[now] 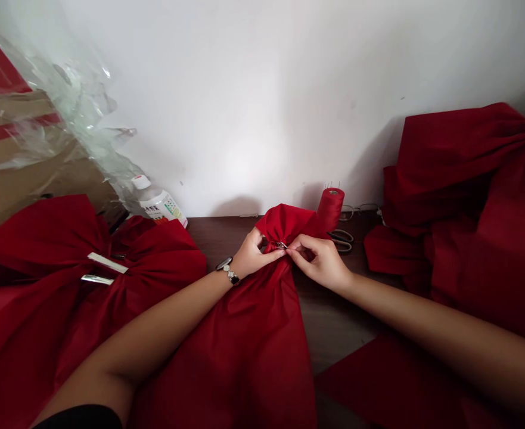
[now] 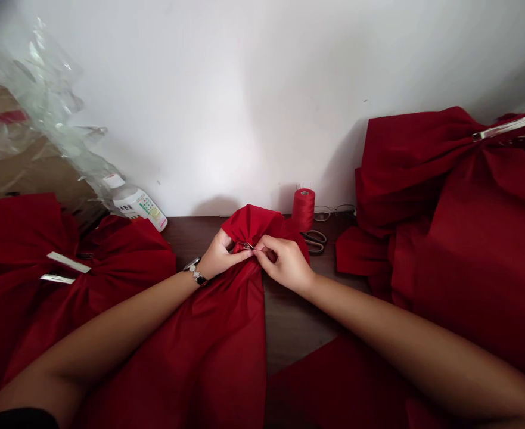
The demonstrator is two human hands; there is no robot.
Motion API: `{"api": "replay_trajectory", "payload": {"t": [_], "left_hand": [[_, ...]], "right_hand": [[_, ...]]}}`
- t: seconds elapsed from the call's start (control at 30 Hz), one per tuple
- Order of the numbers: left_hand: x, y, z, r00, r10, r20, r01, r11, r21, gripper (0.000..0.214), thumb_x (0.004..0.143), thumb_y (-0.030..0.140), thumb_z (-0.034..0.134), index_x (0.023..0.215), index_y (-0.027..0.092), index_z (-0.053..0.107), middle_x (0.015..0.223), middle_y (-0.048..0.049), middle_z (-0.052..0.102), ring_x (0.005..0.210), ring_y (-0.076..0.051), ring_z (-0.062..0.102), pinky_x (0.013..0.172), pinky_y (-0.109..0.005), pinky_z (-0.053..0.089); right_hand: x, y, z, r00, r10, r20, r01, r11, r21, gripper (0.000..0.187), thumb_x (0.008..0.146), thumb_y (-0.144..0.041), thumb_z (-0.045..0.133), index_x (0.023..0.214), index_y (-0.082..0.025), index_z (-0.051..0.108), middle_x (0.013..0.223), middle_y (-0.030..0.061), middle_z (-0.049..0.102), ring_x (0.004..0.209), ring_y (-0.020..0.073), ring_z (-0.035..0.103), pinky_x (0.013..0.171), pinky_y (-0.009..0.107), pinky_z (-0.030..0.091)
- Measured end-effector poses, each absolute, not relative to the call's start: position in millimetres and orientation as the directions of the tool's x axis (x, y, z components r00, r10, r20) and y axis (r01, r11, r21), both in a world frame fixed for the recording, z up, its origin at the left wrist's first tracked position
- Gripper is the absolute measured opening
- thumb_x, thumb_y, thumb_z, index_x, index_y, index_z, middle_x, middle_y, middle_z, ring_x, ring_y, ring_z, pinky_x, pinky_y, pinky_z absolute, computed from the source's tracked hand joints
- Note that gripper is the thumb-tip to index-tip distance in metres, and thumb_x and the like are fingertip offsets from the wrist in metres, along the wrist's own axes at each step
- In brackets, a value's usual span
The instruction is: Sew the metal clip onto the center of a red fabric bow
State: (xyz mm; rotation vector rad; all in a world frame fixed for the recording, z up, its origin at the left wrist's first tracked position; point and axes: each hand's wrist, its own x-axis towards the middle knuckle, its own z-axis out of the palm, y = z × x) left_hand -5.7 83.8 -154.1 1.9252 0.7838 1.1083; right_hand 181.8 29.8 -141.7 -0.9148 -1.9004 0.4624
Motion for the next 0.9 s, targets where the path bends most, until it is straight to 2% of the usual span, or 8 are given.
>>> {"api": "replay_trajectory", "payload": {"t": [0.27,0.63,0.9], "left_hand": [[-5.0,81.5,-147.2,0.423,0.79,0.445,0.163,-0.549,0.82,0.051,0.067,0.029,0.075,0.11,0.016,0.051,0.11,-0.0113,0.067,0.103,-0.022,0.064,0.094,-0.036,0.048],[-5.3,81.6,-150.1,0.426,0.804,0.414,0.153,-0.515,0.843,0.052,0.068,0.031,0.076,0.11,0.016,0.05,0.108,-0.0111,0.067,0.101,-0.022,0.065,0.093,-0.036,0.05],[-4.1,80.5,-147.8,0.419,0.791,0.446,0.17,-0.551,0.817,0.045,0.068,0.032,0.075,0.104,0.015,0.053,0.102,-0.0108,0.069,0.095,-0.022,0.066,0.089,-0.035,0.051]], "right_hand": [[179.9,29.4,-142.1,-0.278,0.757,0.591,0.381,0.652,-0.656,0.013,0.088,-0.024,0.052,0.076,-0.017,0.055,0.069,0.0021,0.062,0.059,0.0107,0.055,0.056,0.021,0.04],[182.1,30.5,-139.2,-0.291,0.769,0.57,0.388,0.639,-0.664,0.014,0.086,-0.023,0.052,0.074,-0.017,0.055,0.065,0.0008,0.058,0.054,0.0091,0.047,0.053,0.02,0.036],[180.1,27.8,-138.7,-0.269,0.78,0.564,0.39,0.624,-0.677,0.013,0.086,-0.022,0.052,0.075,-0.017,0.054,0.064,0.0003,0.057,0.054,0.0091,0.049,0.053,0.02,0.037]]}}
